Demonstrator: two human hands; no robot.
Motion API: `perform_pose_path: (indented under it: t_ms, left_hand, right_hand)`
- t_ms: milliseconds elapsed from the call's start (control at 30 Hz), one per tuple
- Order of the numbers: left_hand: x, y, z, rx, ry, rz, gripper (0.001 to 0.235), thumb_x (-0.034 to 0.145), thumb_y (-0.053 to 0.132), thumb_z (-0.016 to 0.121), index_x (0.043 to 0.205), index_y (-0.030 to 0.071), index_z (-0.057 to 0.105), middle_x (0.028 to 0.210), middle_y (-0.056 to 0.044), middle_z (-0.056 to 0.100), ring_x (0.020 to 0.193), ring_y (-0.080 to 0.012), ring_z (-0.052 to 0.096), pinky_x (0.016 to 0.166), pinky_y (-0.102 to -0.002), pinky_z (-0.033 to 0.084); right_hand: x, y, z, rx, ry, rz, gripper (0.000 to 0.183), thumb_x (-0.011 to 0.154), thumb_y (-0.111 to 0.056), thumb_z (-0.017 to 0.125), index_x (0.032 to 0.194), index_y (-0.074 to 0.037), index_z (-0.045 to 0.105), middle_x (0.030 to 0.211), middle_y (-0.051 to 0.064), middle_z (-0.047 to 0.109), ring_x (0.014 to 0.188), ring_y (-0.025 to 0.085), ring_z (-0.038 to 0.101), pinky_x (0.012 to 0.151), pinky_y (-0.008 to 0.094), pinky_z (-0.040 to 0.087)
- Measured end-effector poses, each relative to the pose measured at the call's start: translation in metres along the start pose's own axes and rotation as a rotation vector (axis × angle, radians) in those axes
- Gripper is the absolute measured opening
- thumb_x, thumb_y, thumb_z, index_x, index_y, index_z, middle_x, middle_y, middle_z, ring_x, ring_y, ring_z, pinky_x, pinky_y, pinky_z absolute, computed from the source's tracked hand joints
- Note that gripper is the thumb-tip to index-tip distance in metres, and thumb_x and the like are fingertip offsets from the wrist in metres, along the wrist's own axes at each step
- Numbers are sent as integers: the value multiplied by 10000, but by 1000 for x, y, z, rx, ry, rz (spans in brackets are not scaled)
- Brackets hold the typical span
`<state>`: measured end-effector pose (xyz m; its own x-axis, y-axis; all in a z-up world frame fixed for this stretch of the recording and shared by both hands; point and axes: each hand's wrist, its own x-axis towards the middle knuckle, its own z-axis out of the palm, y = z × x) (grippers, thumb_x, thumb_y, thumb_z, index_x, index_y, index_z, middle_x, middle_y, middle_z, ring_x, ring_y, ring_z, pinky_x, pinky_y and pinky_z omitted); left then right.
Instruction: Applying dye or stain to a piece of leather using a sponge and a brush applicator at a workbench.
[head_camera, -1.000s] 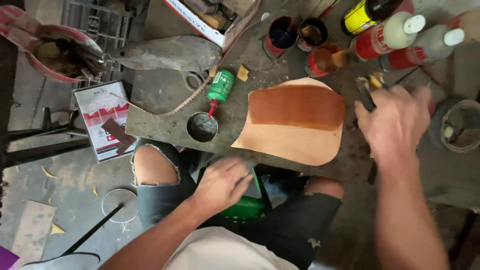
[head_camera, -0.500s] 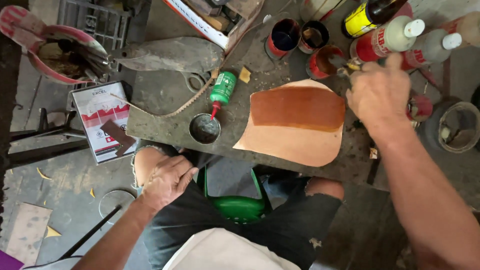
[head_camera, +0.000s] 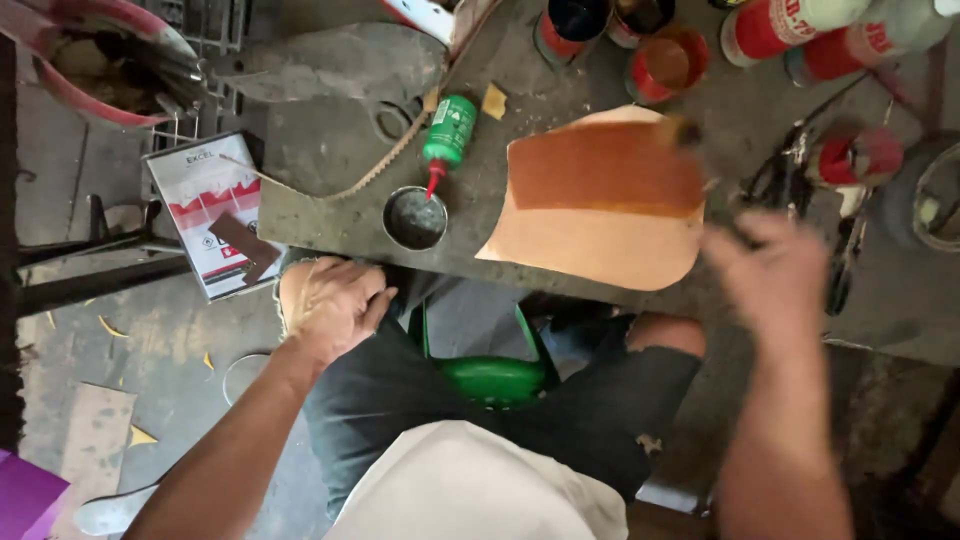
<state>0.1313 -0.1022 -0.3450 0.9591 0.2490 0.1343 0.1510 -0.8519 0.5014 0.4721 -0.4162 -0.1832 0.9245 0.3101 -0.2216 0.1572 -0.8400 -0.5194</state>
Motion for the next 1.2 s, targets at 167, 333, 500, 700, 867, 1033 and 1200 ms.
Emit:
perform_pose_path:
  t_ms: [167, 333, 500, 700, 867, 1033, 1200]
  left_hand:
    - [6, -2, 11, 7, 156, -35, 470, 943, 376, 712, 603, 176, 459, 572, -24, 544, 633, -256, 634, 712, -397, 500]
    - [4, -4, 11, 23, 170, -42, 484, 954, 430, 705, 596, 200, 475, 575, -7, 557, 635, -225, 640, 711, -375, 496]
    - [8, -8, -17, -295, -29, 4, 369, 928, 304, 719, 610, 179, 580, 566, -26, 599, 589, -261, 637, 715, -425, 512]
    - [9, -9, -8, 24, 68, 35, 379, 914, 434, 712, 655, 209, 549, 655, 2, 593, 688, -216, 664, 713, -356, 529]
    - [11, -3, -14, 87, 95, 51, 377, 924, 423, 702, 652, 203, 560, 640, 10, 593, 686, -198, 670, 718, -347, 548]
    - [8, -9, -7, 103, 127, 45, 372, 910, 444, 710, 636, 237, 565, 635, 39, 602, 697, -168, 678, 733, -318, 547]
    - [7, -9, -6, 156, 128, 20, 401, 893, 462, 721, 617, 233, 542, 618, 24, 583, 668, -188, 661, 702, -337, 547]
  right_hand:
    - [-60, 6, 85, -45, 158, -75, 368, 764, -303, 935, 1011, -67, 798, 914, 212, 717, 987, 428, 664, 831, 500, 544]
    - [-75, 48, 141, -221, 370, -460, 270, 652, -399, 964, 774, -276, 757, 685, -40, 589, 828, 237, 648, 664, 333, 563]
    - [-79, 78, 116, -445, 430, -397, 291, 650, -373, 981, 787, -237, 763, 685, 1, 604, 745, 295, 639, 628, 386, 540]
    - [-82, 73, 114, -300, 492, -518, 276, 726, -315, 994, 770, -192, 750, 671, 33, 590, 706, 335, 632, 730, 394, 529]
    - [-89, 17, 159, -175, 379, -563, 288, 674, -324, 950, 675, -196, 692, 615, 8, 578, 661, 324, 621, 684, 385, 523]
    - [-81, 73, 132, -398, 489, -518, 276, 666, -405, 949, 734, -238, 740, 675, 5, 609, 699, 274, 613, 630, 385, 523]
    - [-69, 159, 72, -677, 550, -215, 290, 732, -429, 949, 901, -251, 795, 786, 11, 695, 756, 327, 668, 806, 428, 550]
